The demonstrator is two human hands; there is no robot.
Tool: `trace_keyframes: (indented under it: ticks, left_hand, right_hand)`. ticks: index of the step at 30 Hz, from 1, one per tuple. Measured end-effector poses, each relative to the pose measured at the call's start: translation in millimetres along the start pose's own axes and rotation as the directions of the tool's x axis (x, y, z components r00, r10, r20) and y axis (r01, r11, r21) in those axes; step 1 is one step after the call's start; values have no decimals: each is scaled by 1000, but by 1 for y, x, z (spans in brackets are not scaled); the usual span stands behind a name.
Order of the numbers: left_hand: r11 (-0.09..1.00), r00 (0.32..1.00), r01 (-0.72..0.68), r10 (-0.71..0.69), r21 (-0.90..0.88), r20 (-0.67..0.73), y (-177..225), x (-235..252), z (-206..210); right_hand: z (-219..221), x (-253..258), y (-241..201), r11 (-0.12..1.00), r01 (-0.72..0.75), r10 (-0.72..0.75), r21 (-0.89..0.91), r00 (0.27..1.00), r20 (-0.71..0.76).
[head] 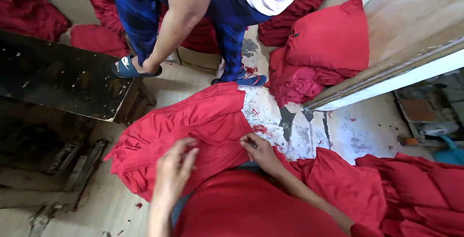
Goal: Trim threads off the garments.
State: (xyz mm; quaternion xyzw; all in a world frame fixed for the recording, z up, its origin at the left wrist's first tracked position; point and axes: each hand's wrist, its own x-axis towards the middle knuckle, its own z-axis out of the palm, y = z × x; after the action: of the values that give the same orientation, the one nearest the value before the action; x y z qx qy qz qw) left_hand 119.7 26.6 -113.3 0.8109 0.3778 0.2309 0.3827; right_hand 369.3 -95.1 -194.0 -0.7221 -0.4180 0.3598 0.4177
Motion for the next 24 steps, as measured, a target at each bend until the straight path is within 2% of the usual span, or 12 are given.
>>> trace_keyframes:
  ticks: [1, 3, 5, 7, 11, 14, 17, 19, 20, 22, 24]
  left_hand:
    - [999, 993, -40, 42, -28, 108, 2, 13, 18]
    - [993, 955, -87, 59, 82, 291, 0, 36, 48]
    - [974, 951, -149, 94, 171, 293, -11, 51, 71]
    - [981, 957, -135, 93, 139, 274, -21, 63, 79]
    - [997, 933, 78, -66, -18, 353, -33, 79, 77]
    - [990, 935, 81, -116, 114, 334, -33, 77, 86]
    - [970, 989, 12, -47, 242, 141, -26, 67, 101]
    - [973, 997, -82, 82, 216, 7, -23, 61, 111]
    - [979, 991, -127, 132, 162, -17, -22, 60, 116]
    - [981, 981, -188, 186, 40, 55, -20, 59, 123]
    - [980, 954, -192, 177, 41, 243, -18, 61, 128]
  right_hand:
    - [-2, 2, -3, 987, -79, 79, 142, 997, 4]
    - [-5, 4, -5, 924, -141, 153, 356, 988, -7]
    - [-6, 5, -2, 884, -129, 167, 449, 985, -46]
    - [-8, 6, 3, 883, -95, 148, 460, 986, -81]
    - [-8, 9, 16, 908, -66, 130, 414, 983, -128]
    - [-4, 11, 23, 943, -94, 132, 319, 986, -100]
    - [-7, 12, 24, 953, -117, 138, 279, 989, -59]
    - [-10, 11, 24, 955, -113, 130, 273, 991, -45]
    - [-12, 11, 24, 955, -112, 128, 275, 991, -42]
    - [-13, 11, 26, 953, -108, 124, 284, 992, -39]
    - [-12, 11, 26, 952, -100, 116, 291, 992, -39]
